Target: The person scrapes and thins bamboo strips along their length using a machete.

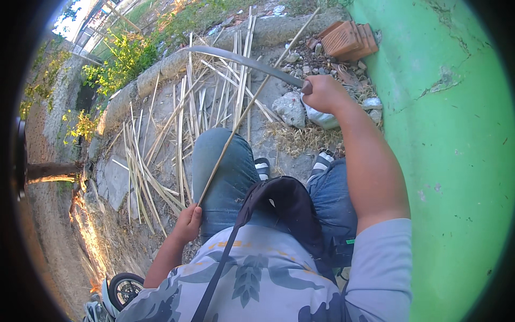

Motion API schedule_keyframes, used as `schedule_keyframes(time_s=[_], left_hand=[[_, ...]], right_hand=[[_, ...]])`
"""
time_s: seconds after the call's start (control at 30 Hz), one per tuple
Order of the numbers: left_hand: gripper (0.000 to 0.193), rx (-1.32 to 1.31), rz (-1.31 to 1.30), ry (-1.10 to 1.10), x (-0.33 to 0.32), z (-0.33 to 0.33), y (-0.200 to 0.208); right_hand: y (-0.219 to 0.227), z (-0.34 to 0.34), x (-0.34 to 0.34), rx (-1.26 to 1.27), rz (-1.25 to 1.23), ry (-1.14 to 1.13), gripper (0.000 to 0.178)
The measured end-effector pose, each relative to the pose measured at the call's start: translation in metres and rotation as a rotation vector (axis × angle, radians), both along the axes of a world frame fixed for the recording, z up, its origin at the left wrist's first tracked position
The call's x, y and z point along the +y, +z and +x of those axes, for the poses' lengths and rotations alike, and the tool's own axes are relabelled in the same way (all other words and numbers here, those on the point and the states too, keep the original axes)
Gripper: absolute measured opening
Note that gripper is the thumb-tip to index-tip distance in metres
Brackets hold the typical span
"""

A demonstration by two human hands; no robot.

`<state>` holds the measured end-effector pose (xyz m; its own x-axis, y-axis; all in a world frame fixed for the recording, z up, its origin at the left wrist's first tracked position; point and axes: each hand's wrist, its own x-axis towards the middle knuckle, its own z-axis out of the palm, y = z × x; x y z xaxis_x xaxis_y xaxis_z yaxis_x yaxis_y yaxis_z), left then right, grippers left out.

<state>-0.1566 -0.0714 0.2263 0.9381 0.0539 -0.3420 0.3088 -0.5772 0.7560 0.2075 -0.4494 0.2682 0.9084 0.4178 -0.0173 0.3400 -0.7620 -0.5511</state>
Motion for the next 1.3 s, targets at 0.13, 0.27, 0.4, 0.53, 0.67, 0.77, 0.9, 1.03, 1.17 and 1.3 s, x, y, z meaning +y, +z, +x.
schedule_keyframes(time_s=[0.13,0.27,0.4,0.53,0.67,0.77,0.9,1.03,1.17,1.3], left_hand=[[0.042,0.027,-0.093,0.026,0.001,0.0,-0.003],[0.041,0.033,-0.134,0.014,0.001,0.003,-0.001],[0.042,0.033,-0.128,0.01,0.003,0.002,-0.003],[0.043,0.038,-0.115,0.015,0.003,0.002,-0.003],[0.042,0.032,-0.147,0.022,0.0,0.003,0.002],[0.042,0.027,-0.117,0.044,0.002,-0.001,-0.001],[0.041,0.122,0.011,0.044,-0.007,0.008,0.013],[0.04,0.059,-0.011,0.021,-0.004,0.005,0.006],[0.041,0.027,-0.097,0.018,-0.002,0.004,0.001],[0.04,0.159,-0.055,0.049,0.001,0.005,0.008]], right_hand=[[0.0,-0.001,-0.01,-0.171,0.102,0.025,0.024],[0.022,-0.003,-0.015,-0.222,-0.072,-0.047,0.025],[0.038,-0.005,-0.014,-0.364,-0.408,-0.076,0.023],[0.031,-0.016,-0.004,-0.277,-0.306,-0.096,0.022],[0.016,-0.02,0.007,-0.203,-0.155,0.21,0.019],[0.011,-0.014,0.005,-0.155,-0.156,0.251,0.019],[-0.016,0.022,-0.034,0.018,0.033,-0.132,0.025],[-0.006,0.015,-0.028,-0.013,0.03,-0.156,0.026],[0.007,-0.001,-0.008,-0.031,-0.072,0.072,0.024],[0.026,-0.032,0.029,-0.02,-0.261,0.265,0.02]])
